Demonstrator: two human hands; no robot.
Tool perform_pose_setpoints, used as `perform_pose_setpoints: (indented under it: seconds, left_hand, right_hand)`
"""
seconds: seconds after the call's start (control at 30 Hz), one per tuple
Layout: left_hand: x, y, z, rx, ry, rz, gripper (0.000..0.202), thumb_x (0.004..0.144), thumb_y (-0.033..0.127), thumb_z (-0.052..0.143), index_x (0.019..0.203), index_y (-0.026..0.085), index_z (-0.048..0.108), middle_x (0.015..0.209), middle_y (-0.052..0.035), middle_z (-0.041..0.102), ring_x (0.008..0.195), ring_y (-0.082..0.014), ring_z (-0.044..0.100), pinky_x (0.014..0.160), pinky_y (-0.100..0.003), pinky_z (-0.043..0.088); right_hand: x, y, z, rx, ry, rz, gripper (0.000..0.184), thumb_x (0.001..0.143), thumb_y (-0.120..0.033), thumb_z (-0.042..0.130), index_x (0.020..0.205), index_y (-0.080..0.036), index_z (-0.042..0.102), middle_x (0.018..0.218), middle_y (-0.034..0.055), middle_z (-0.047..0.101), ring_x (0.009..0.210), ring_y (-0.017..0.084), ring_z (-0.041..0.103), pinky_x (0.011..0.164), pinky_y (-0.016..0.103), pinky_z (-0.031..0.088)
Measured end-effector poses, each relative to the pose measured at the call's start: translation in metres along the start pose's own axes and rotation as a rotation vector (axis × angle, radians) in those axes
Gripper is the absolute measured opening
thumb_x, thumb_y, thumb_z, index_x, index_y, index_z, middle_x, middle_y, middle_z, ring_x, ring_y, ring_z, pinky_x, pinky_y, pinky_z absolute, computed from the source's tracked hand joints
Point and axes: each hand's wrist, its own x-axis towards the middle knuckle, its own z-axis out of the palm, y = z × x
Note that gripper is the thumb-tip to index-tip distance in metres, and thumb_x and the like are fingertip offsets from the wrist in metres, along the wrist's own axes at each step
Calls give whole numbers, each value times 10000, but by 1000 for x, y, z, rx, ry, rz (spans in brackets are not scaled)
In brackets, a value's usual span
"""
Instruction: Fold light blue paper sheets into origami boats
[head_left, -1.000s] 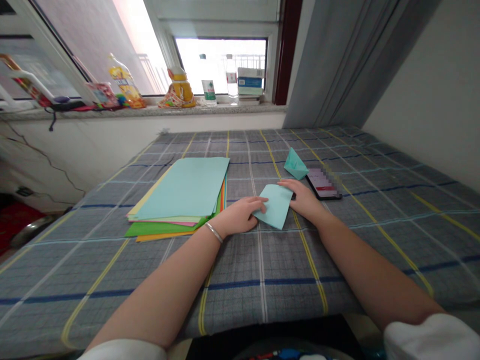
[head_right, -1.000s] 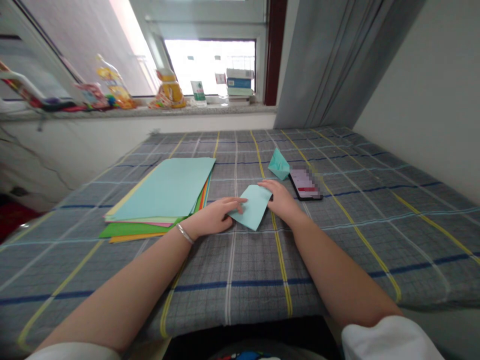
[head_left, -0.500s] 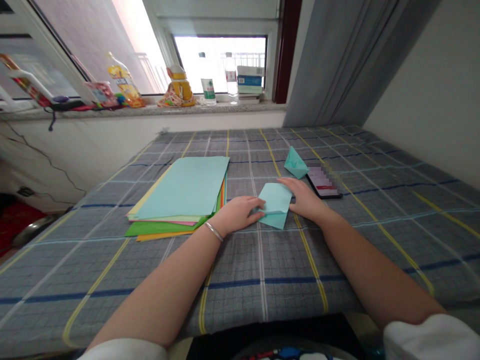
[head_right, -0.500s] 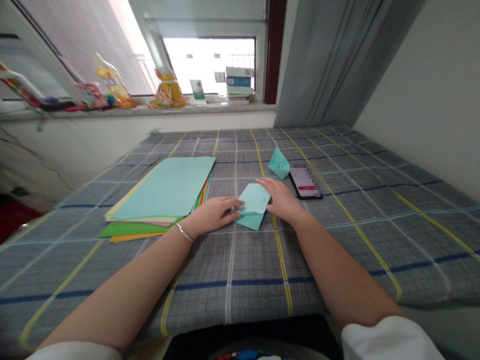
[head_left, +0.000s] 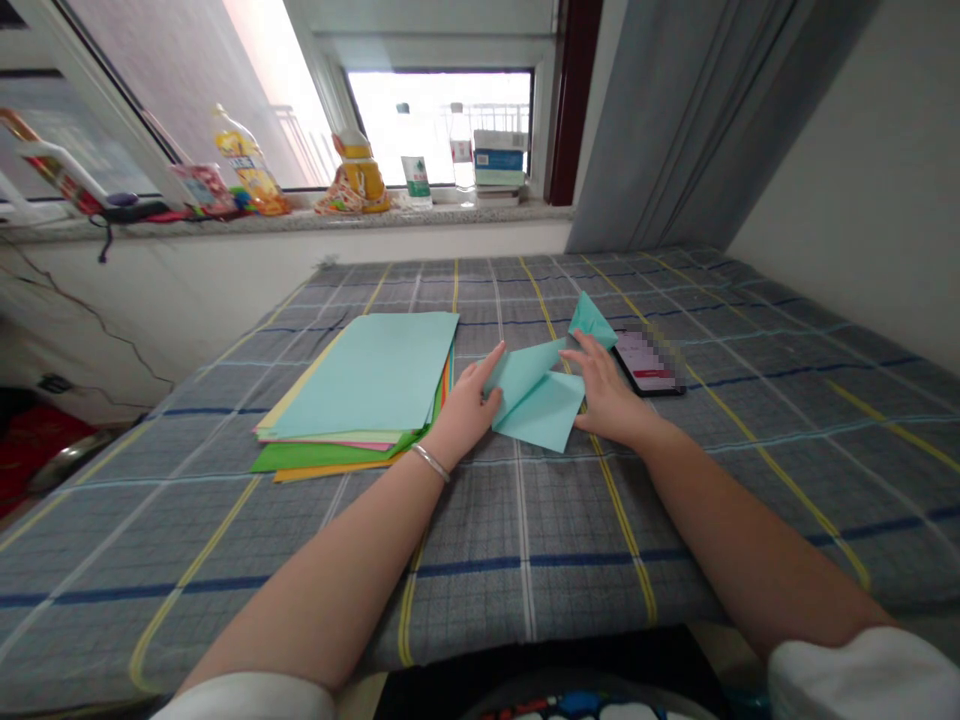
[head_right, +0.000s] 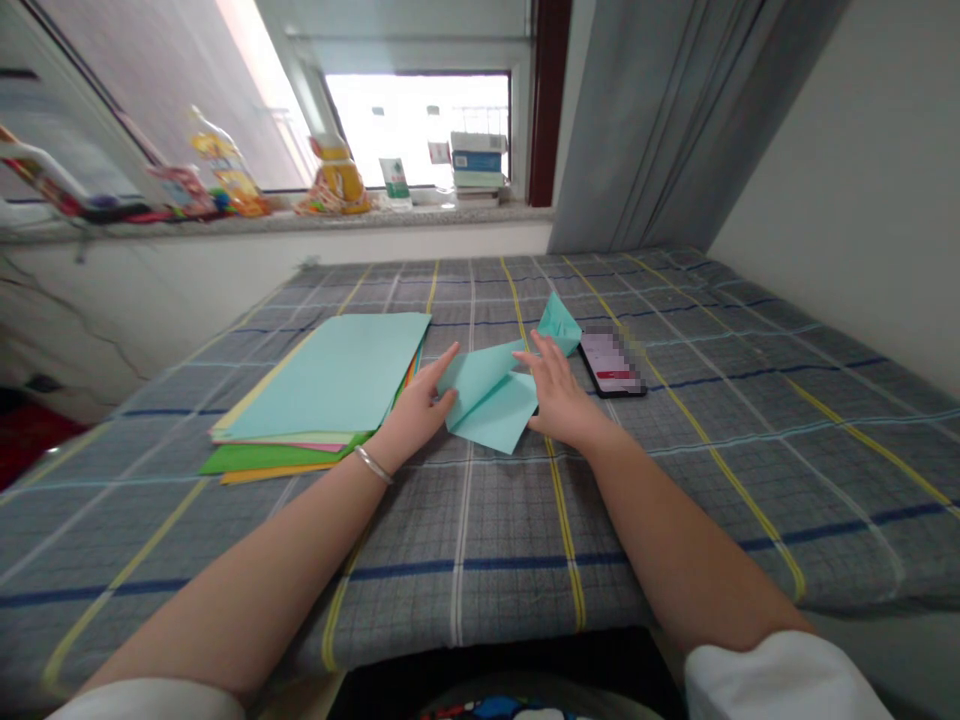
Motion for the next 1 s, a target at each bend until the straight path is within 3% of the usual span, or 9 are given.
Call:
perform_pose_setpoints:
  seconds: [0.07,0.13,0.23,0.33,0.43,0.53,0.67,0.8,1.0]
  left_hand:
    - [2,-2,-1,-35,28,-97,484,833,182,499,1312,228,541,1030,-65,611,804,-173,582,830,-350,501]
    - [4,-5,-1,-75,72,-152,410,821,184,524,1221,218,611,1025,-57,617,907,-200,588,913,-384,481]
    - [5,-11,-1,-31,188,-132,426,784,168,576,1205,223,609,1155,-68,555,1156,-241,494,1061,-430,381]
    - [5,-16,0,101,279,-85,459,732,178,651,1187,219,609,1307,-100,387,1295,-279,359,1114,-441,322]
    - [3,-18,-1,148,280,-60,510,733,210,668,1231,214,560,1386,-117,248,1304,-286,359,1105,-434,342]
    - [3,-17,-3,174,282,-78,538,765,258,650,1280,230,499,1438,-120,186,1296,-298,382,1102,-471,334]
    - [5,-20,-5,277,327,-112,656,760,350,671,1357,251,418,1505,-121,128,1409,-365,161,1119,-543,248]
    - [5,-26,-4,362,265,-110,770,754,401,673,1426,221,341,1511,-158,159,1400,-394,165,1111,-571,219]
    - [-3,-16,-3,508,27,58,591,877,412,512,1422,224,381,1507,-126,283,1426,-348,140,1135,-577,117]
  right_hand:
    - [1,-4,-3,-7,9,-20,728,679,-202,698,1335,-218,383,1572,109,64,1447,320,43,1141,568,195]
    - [3,-10,-6,-13,-25,-58,550,684,-176,691,1204,-226,521,1571,81,109,1444,319,77,1137,560,213]
    - [6,-18,-8,-1,-129,-178,369,711,-136,666,1055,-267,649,1488,41,361,1409,296,227,1112,534,279]
    - [7,-23,-4,61,-206,-279,405,726,-86,641,1068,-298,688,1331,27,564,1318,258,398,1076,480,355]
    - [7,-24,2,114,-233,-289,450,730,-52,620,1095,-304,699,1300,23,599,1261,249,472,1048,457,394]
    - [7,-22,5,163,-277,-268,355,783,-92,596,1019,-320,732,1224,1,651,1209,233,527,1027,444,421]
    - [7,-18,0,266,-339,-213,267,803,-151,606,963,-311,748,1082,-2,715,1099,206,605,998,411,452]
    - [6,-17,-9,309,-376,-195,166,787,-228,654,898,-290,759,1037,-5,730,1085,208,616,996,383,448]
    - [6,-20,-21,357,-470,-128,211,799,-260,630,978,-281,740,1011,-15,734,1059,194,627,979,337,434]
